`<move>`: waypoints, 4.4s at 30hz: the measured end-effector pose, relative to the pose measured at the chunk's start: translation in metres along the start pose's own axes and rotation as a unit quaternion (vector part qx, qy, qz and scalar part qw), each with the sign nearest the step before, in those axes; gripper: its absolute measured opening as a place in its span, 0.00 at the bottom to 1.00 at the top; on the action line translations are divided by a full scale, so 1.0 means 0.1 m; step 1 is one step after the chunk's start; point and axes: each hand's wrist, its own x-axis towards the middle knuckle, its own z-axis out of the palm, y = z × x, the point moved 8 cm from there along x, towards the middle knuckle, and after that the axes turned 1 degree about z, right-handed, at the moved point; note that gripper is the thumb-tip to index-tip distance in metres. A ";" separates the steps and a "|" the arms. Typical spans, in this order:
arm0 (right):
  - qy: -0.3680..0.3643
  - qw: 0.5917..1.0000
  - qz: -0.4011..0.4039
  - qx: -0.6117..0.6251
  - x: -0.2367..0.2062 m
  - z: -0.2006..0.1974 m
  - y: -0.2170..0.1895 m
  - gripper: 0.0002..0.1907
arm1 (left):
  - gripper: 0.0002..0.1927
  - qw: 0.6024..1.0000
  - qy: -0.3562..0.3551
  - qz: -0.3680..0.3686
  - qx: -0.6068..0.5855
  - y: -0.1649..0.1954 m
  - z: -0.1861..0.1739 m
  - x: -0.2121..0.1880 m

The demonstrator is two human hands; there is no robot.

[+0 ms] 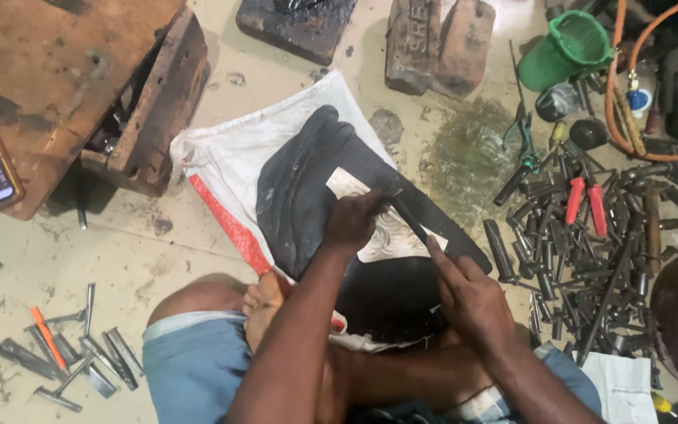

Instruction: The person sits on the floor and hammers a punch tool against a decorative metal sheet resting on a sandbag, chasing an ornamental pattern into the surface. They reposition the sheet, swap punches, and continue hammering along the design.

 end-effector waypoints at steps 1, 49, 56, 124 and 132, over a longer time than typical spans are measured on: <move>0.018 1.000 -0.004 0.000 0.00 -0.03 -0.01 0.32 | 0.07 1.000 -0.012 0.006 -0.018 0.03 0.00 -0.01; 0.080 0.992 -0.030 0.088 -0.12 -0.30 0.08 0.26 | 0.10 0.989 -0.081 -0.094 0.075 0.20 0.08 -0.03; 0.050 0.990 0.027 0.132 -0.13 -0.22 0.19 0.26 | 0.16 0.996 -0.065 -0.030 0.053 0.30 0.00 -0.02; 0.009 0.992 0.068 0.104 -0.21 -0.15 0.24 0.26 | 0.04 0.992 -0.048 -0.058 0.104 0.27 0.11 -0.18; 0.018 0.994 0.099 -0.030 -0.32 -0.13 0.30 0.29 | 0.04 0.991 0.009 -0.129 0.044 0.27 0.03 -0.23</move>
